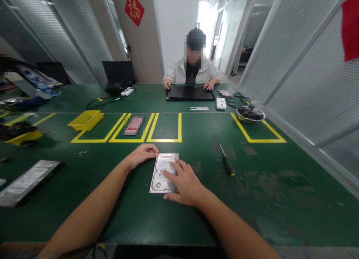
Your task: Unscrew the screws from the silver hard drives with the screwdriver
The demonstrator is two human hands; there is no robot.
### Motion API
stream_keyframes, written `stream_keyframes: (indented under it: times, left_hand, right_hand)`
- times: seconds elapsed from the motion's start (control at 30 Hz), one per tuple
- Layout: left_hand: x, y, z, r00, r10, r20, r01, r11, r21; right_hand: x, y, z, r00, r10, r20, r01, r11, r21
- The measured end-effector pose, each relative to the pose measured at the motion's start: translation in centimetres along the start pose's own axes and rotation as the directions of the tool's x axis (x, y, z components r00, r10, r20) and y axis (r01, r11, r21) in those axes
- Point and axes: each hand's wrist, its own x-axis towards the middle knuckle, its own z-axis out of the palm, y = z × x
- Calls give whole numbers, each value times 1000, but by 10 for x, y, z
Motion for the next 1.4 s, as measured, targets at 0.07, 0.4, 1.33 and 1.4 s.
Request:
stream_keyframes:
  times: [0.07, 0.4, 1.33, 1.4]
  left_hand:
    - [-1, 1, 1, 1000, -3, -5, 3, 1000, 5]
    - [-2, 0, 1, 1000, 10, -5, -10, 1000, 5]
    - [-1, -13, 2, 999, 38, -25, -38, 999, 11]
    - [0, -13, 2, 999, 38, -28, -38, 999, 10]
  right_hand:
    - [0, 0, 0, 1000, -1, 0, 1, 1000, 1]
    - [1, -1, -1, 1000, 11, 4, -11, 1000, -2]
    - [3, -6, -6, 999, 32, 21, -32, 999, -15]
    - [3, -7, -6, 999, 41, 25, -40, 999, -19]
